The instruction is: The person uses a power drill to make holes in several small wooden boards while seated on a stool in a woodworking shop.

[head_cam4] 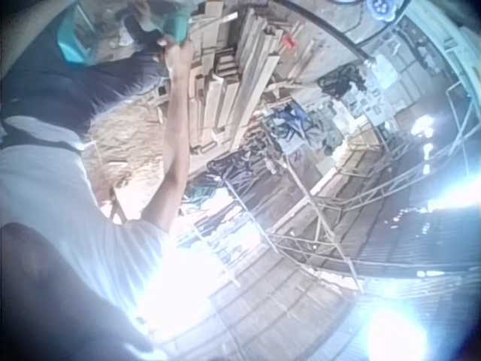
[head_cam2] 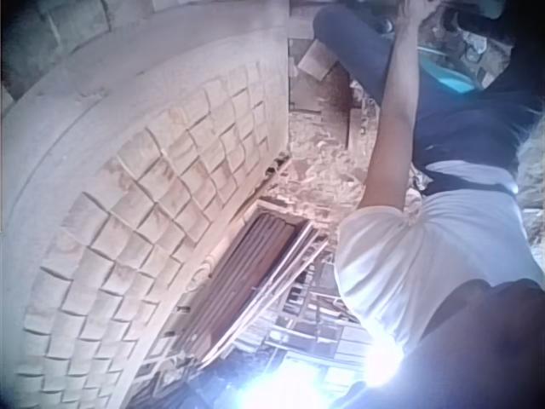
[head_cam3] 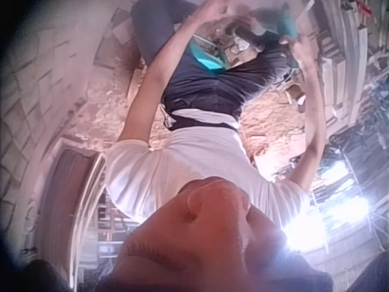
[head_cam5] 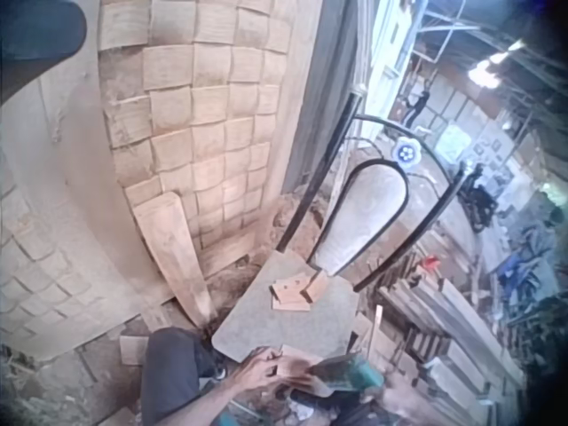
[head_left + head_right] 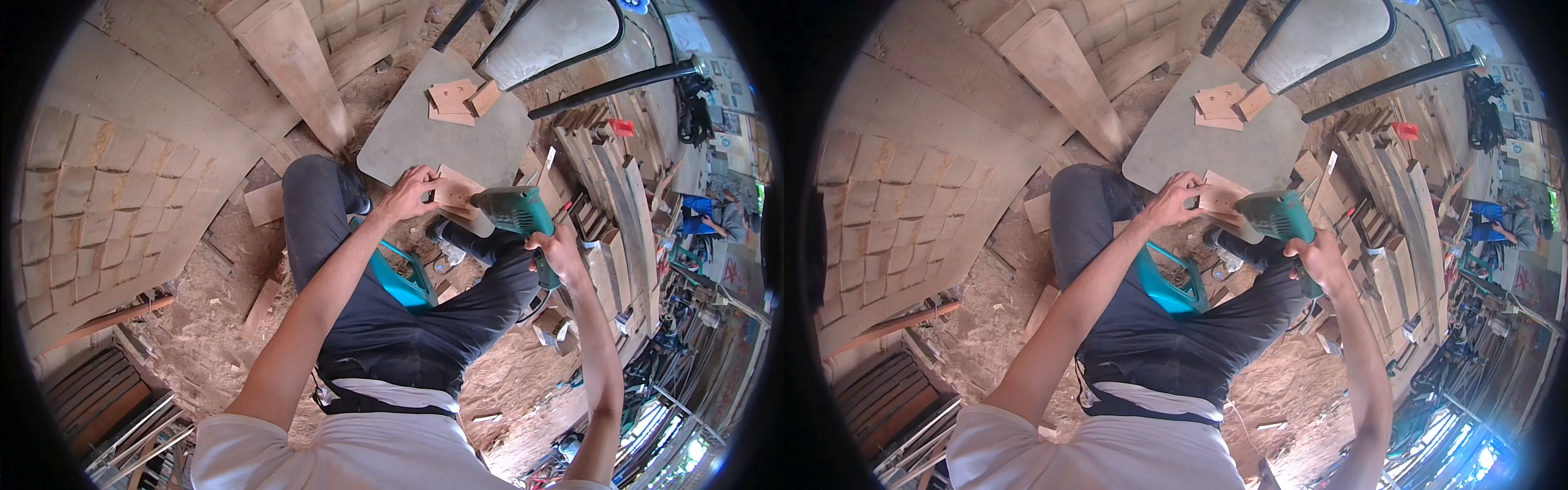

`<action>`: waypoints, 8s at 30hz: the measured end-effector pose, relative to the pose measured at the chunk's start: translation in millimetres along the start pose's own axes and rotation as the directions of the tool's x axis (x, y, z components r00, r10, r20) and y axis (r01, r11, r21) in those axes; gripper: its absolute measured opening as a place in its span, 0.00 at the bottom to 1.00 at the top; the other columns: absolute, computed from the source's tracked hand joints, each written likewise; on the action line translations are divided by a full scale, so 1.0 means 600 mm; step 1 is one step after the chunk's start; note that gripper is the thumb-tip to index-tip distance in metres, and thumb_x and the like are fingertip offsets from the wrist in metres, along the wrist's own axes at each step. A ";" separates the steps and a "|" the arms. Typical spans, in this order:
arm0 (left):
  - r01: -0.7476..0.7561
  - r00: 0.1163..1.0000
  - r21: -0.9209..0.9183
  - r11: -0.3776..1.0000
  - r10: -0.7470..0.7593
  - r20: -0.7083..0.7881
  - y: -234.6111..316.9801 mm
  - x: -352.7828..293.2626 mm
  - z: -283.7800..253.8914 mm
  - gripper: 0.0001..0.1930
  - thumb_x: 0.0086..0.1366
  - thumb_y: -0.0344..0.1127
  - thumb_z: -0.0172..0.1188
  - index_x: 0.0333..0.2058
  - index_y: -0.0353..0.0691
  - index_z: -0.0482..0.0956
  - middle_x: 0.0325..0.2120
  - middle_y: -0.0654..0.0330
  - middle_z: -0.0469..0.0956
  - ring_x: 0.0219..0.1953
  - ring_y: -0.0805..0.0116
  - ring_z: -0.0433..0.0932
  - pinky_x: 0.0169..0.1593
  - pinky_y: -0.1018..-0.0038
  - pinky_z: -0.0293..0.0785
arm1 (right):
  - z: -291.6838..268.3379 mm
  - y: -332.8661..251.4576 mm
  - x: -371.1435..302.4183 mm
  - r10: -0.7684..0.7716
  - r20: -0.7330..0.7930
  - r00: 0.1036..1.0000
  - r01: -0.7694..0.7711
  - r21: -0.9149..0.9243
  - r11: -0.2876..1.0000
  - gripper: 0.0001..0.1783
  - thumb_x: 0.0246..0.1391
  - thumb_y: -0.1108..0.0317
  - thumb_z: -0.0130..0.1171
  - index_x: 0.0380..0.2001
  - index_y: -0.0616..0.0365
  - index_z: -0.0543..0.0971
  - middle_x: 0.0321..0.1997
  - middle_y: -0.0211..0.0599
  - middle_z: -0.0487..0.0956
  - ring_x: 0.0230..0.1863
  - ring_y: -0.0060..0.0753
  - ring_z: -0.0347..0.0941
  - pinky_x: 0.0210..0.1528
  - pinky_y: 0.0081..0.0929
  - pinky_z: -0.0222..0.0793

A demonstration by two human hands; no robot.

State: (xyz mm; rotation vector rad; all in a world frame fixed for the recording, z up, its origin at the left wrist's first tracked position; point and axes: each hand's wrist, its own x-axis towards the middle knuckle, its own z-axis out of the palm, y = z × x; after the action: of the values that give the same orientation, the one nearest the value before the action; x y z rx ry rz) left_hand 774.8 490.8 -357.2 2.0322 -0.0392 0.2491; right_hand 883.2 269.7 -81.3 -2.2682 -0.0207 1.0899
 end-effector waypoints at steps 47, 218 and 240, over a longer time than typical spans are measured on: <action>0.001 0.998 -0.080 0.997 -0.006 -0.067 0.012 0.000 -0.008 0.30 0.48 0.36 0.74 0.51 0.39 0.77 0.45 0.55 0.74 0.50 0.55 0.73 0.55 0.63 0.70 | 0.006 0.219 -0.088 -0.054 -0.048 0.997 0.072 0.727 0.683 0.29 0.38 0.66 0.53 0.45 0.73 0.71 0.39 0.57 0.77 0.17 0.38 0.72 0.22 0.32 0.73; 0.279 0.610 -0.866 -0.416 -0.619 0.494 0.263 0.070 0.184 0.27 0.60 0.64 0.59 0.38 0.43 0.78 0.34 0.61 0.80 0.39 0.66 0.79 0.47 0.66 0.75 | 0.099 0.174 -0.055 -0.007 0.320 0.947 -0.284 0.848 0.447 0.34 0.53 0.32 0.48 0.31 0.57 0.72 0.11 0.31 0.63 0.09 0.29 0.59 0.17 0.31 0.62; 0.285 0.541 -0.943 0.169 -0.841 0.013 -0.024 -0.015 0.113 0.28 0.67 0.34 0.62 0.61 0.34 0.60 0.54 0.51 0.73 0.57 0.54 0.73 0.61 0.52 0.71 | 0.115 0.432 -0.053 -0.656 -0.223 0.721 -0.361 0.688 -0.630 0.32 0.52 0.54 0.58 0.50 0.67 0.62 0.16 0.29 0.67 0.12 0.23 0.64 0.19 0.22 0.63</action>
State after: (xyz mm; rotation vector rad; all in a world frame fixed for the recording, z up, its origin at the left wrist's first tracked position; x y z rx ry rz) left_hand 778.5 436.5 -401.3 0.6712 0.8655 0.1937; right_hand 750.8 86.9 -229.7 0.2424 0.1365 0.6442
